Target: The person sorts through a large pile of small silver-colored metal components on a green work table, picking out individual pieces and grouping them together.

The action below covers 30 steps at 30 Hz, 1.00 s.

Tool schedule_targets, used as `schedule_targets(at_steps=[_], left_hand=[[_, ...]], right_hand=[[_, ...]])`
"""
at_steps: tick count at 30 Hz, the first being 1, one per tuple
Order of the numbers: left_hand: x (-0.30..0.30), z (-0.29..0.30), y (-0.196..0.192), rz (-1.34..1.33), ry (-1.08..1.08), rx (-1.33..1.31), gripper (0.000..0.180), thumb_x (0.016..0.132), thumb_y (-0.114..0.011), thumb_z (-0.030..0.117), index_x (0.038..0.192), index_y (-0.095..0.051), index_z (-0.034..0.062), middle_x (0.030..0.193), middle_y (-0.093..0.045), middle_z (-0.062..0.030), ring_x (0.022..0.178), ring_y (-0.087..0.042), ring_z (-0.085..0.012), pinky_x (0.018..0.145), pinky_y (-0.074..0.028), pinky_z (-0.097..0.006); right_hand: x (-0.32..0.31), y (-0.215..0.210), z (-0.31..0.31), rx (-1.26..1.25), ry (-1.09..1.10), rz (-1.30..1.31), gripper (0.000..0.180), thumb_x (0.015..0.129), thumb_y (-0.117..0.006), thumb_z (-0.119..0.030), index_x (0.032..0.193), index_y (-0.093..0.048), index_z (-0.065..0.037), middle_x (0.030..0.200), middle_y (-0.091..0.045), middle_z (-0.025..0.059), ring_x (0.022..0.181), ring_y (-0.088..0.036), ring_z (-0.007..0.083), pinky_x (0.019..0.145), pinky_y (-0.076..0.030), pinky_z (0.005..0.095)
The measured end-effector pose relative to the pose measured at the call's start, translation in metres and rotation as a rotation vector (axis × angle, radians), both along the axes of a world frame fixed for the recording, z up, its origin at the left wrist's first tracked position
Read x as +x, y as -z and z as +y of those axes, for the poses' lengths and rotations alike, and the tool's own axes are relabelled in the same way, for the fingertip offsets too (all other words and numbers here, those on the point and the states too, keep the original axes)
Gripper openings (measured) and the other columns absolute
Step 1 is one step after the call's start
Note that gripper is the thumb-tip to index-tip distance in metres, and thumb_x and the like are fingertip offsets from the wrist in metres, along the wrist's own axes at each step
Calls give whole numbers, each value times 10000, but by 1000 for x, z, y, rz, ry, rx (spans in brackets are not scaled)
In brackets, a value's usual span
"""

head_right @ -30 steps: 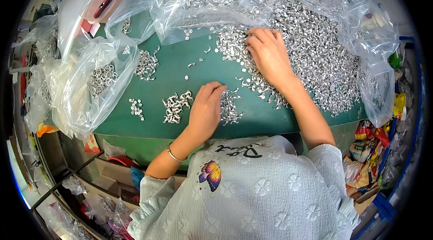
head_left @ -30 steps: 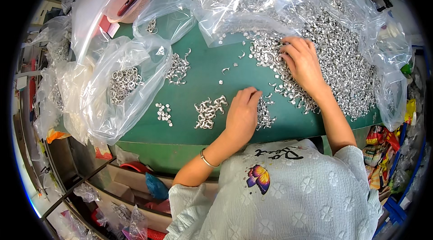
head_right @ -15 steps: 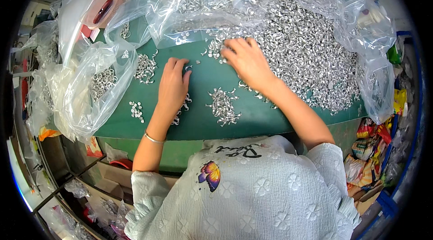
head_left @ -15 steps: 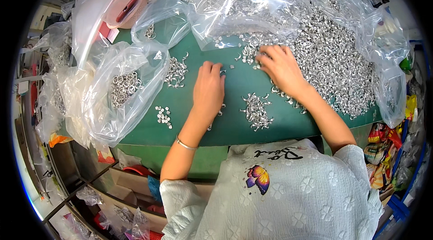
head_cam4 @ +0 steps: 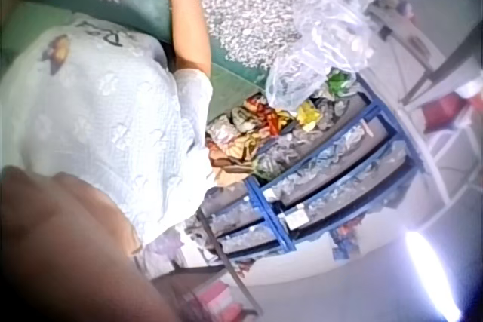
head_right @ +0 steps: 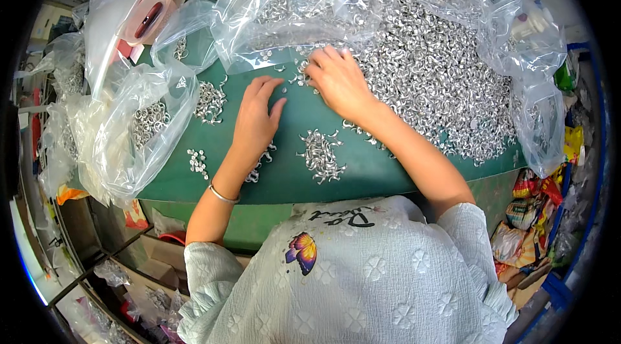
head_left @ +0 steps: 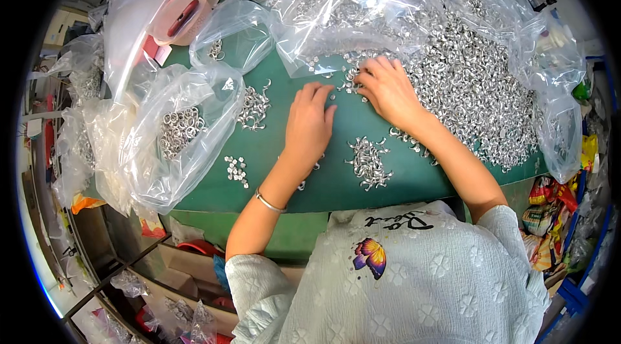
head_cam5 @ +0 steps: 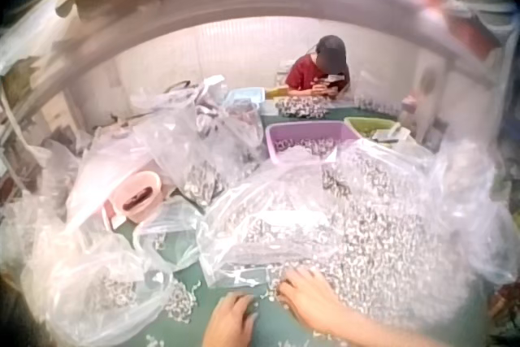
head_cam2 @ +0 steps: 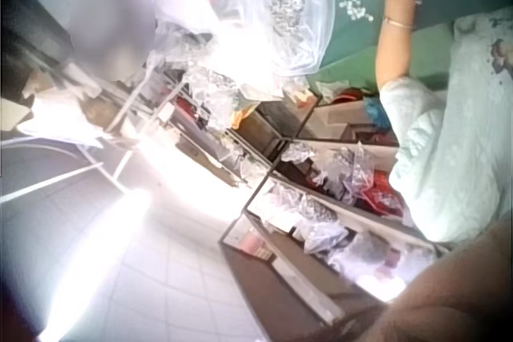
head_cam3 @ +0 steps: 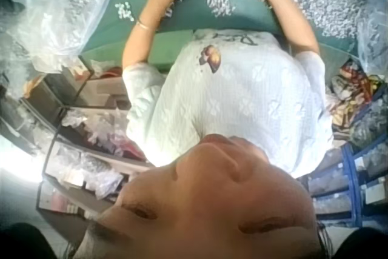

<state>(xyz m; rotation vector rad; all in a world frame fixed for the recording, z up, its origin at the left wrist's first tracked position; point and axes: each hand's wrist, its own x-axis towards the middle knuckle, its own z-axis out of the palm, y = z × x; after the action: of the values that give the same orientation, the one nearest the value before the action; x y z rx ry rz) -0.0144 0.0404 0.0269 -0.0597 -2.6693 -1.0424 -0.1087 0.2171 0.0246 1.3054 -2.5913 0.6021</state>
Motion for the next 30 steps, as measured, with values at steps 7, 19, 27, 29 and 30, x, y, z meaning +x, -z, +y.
schedule_targets(at_steps=[7,19,27,29,30], left_hand=[[28,1,-15,-81,-36,-82,311,785,-671,0,1088,-602,0,1064,-581,-141,948,-550,-331,823,-452,-395],[35,-20,2,-73,-63,-165,176,793,-641,-30,965,-604,-9,951,-568,-141,863,-557,-337,757,-455,-405],[11,-18,10,2,-96,79,208,817,-598,-45,1024,-585,-27,1035,-545,-169,890,-570,-350,778,-480,-386],[4,-7,5,45,-68,107,227,815,-611,-60,1037,-587,-18,1053,-557,-162,886,-593,-320,769,-491,-364],[4,0,1,49,-15,77,241,805,-609,-68,1040,-589,-18,1060,-557,-160,908,-584,-323,793,-485,-369]], right_hand=[[4,-8,19,-33,106,-65,102,785,-678,-132,846,-632,-66,966,-561,50,969,-500,243,819,-362,379],[25,-13,18,-70,81,46,87,768,-689,-121,793,-636,-57,885,-542,41,911,-505,224,816,-364,363],[24,-13,19,-89,-109,-179,128,752,-692,-129,855,-645,-69,926,-560,48,918,-505,239,785,-375,371],[11,-8,5,-53,9,-67,139,754,-683,-121,872,-641,-60,941,-565,63,936,-509,248,794,-383,368],[6,-6,-2,-34,67,-10,145,755,-678,-117,880,-639,-55,949,-567,71,944,-512,253,798,-387,366]])
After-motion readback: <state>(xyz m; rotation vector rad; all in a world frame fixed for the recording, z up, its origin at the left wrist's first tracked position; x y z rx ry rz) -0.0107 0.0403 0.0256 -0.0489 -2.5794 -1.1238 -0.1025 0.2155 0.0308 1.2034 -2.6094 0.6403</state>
